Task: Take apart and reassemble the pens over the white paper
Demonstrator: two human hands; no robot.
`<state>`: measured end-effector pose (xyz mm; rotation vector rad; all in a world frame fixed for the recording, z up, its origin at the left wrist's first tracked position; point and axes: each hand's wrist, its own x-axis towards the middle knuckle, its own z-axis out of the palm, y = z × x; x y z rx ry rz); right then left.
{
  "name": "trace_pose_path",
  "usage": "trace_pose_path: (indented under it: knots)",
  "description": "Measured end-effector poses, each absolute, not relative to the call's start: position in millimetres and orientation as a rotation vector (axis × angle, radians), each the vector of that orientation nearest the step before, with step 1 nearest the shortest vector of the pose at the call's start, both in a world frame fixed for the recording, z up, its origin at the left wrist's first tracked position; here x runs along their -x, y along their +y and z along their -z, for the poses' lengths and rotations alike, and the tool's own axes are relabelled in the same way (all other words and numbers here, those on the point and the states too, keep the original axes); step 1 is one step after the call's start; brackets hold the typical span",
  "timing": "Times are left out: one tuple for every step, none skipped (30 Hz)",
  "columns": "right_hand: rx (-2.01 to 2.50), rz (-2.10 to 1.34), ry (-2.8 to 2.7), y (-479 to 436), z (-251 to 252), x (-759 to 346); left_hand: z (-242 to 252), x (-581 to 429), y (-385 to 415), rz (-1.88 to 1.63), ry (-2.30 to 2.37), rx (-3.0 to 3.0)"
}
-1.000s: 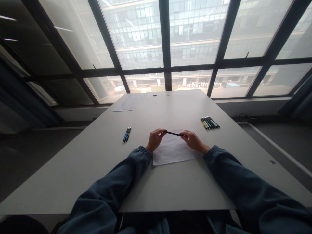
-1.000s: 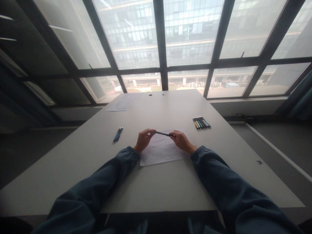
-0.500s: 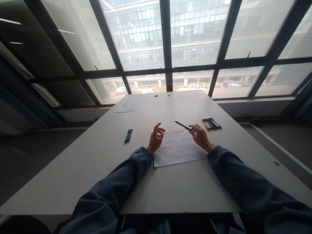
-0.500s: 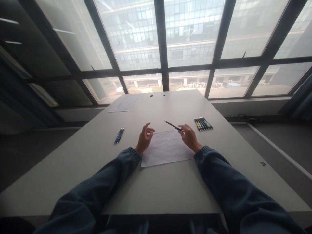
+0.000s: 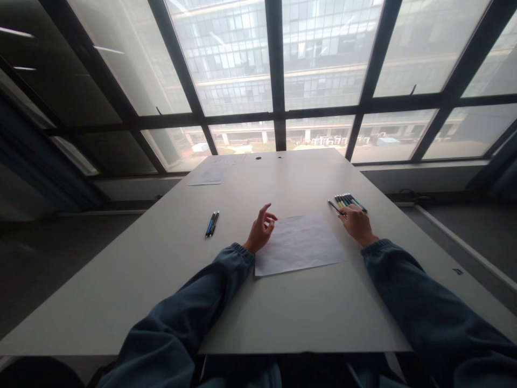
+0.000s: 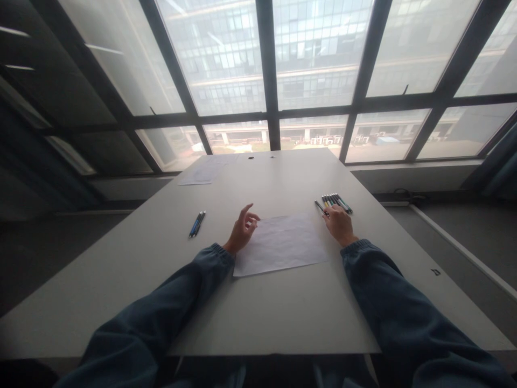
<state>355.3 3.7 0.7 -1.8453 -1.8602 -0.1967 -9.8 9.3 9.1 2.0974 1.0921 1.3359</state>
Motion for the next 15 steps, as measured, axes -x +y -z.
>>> trace_pose_path:
  knots:
    - [1.850, 0.182, -1.883, 2.7, 1.0, -355.0, -8.2, 10.0, 9.8, -1.325, 1.082, -2.101]
    - [1.852, 0.170, -1.903, 1.7, 2.7, -354.3, -7.6, 10.1, 10.3, -1.318, 1.074, -2.104]
    - [1.851, 0.163, -1.922, 0.8, 4.2, -353.0, -7.1, 10.2, 10.7, -1.314, 1.069, -2.106]
    - [1.851, 0.163, -1.938, -0.2, 5.5, -351.5, -7.0, 10.2, 11.0, -1.309, 1.068, -2.110]
    - [1.852, 0.167, -1.951, -1.1, 6.5, -349.8, -7.0, 10.3, 11.1, -1.300, 1.068, -2.118]
    - [1.855, 0.171, -1.960, -1.9, 7.0, -348.1, -7.2, 10.3, 11.2, -1.289, 1.068, -2.128]
    - [1.859, 0.172, -1.968, -2.8, 7.2, -346.6, -7.5, 10.3, 11.2, -1.277, 1.069, -2.140]
    - [1.864, 0.171, -1.972, -3.6, 7.0, -345.3, -7.9, 10.3, 11.2, -1.262, 1.068, -2.152]
    - [1.868, 0.165, -1.973, -4.4, 6.7, -344.4, -8.2, 10.4, 11.2, -1.249, 1.065, -2.162]
    - [1.876, 0.157, -1.966, -5.2, 6.2, -344.0, -8.4, 10.6, 11.3, -1.239, 1.062, -2.169]
    - [1.889, 0.145, -1.950, -6.0, 5.8, -343.9, -8.4, 10.7, 11.5, -1.232, 1.061, -2.173]
    - [1.910, 0.132, -1.922, -6.9, 5.3, -344.2, -8.3, 10.9, 11.9, -1.226, 1.061, -2.176]
    - [1.940, 0.117, -1.888, -7.8, 4.9, -344.7, -8.0, 11.1, 12.4, -1.222, 1.062, -2.181]
    - [1.977, 0.097, -1.853, -8.8, 4.4, -345.2, -7.6, 11.3, 13.0, -1.220, 1.063, -2.185]
    - [2.018, 0.075, -1.820, -9.8, 3.9, -345.6, -7.1, 11.3, 13.6, -1.221, 1.065, -2.189]
